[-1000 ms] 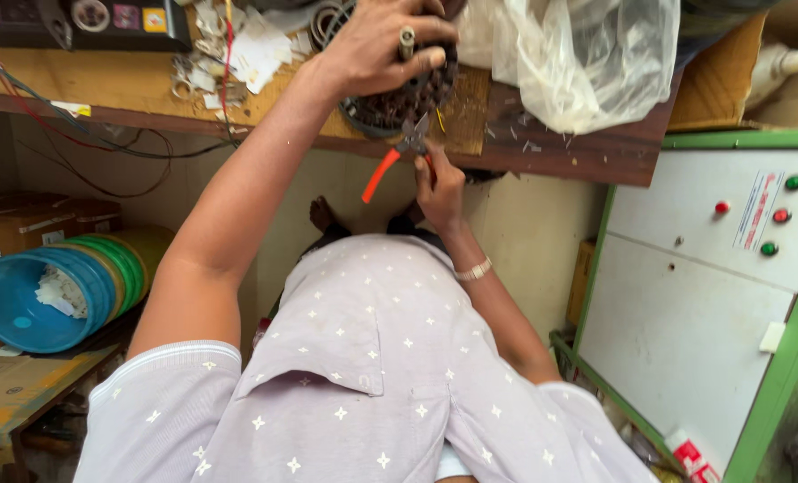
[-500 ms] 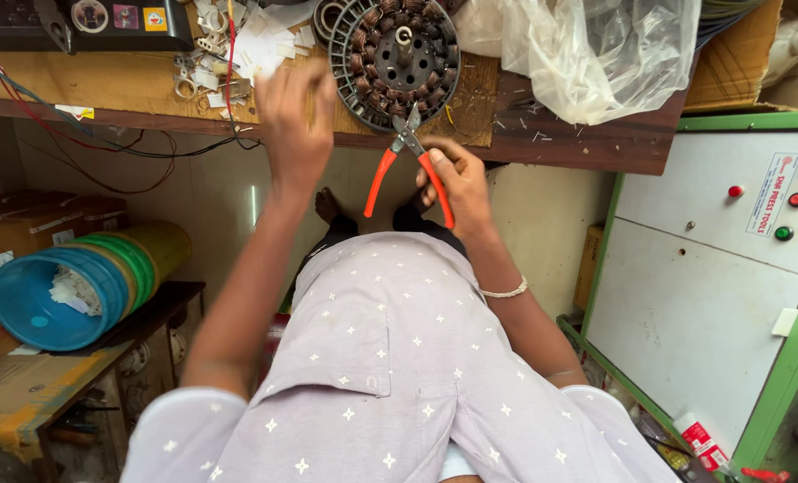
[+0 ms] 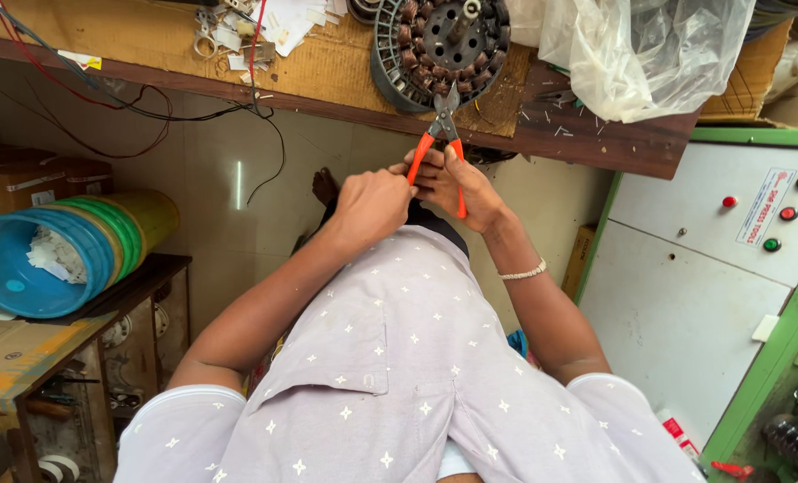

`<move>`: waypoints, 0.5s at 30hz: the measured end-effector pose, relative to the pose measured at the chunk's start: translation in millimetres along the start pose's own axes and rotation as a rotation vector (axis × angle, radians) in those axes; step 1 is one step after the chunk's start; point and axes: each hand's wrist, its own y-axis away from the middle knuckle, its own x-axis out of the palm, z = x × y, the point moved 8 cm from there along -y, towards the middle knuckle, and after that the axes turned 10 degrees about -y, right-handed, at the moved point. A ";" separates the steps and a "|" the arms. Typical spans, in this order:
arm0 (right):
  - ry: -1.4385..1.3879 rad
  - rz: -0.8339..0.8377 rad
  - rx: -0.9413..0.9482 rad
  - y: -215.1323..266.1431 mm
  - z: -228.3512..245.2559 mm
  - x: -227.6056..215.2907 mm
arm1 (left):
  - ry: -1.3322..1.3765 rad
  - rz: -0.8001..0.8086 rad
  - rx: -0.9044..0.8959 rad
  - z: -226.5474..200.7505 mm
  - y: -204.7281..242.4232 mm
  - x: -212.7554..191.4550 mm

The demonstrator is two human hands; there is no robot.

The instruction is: The person uses pliers to trim copper wires on a motor stator. They repeatedly rotate the stator and cut protruding wire ends, then switch to a different pair of pliers to continue trimming.

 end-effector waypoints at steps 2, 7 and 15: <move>-0.137 -0.024 -0.062 -5.7 -7.0 -3.2 | -0.017 0.005 -0.028 2.9 3.4 -20.1; -0.101 -0.062 -0.223 -20.8 -36.8 -25.4 | 0.094 0.160 -0.199 17.9 39.4 -59.3; 0.594 -0.614 -0.500 -11.4 -16.0 -104.9 | 0.324 -0.188 -0.212 33.5 44.2 -98.4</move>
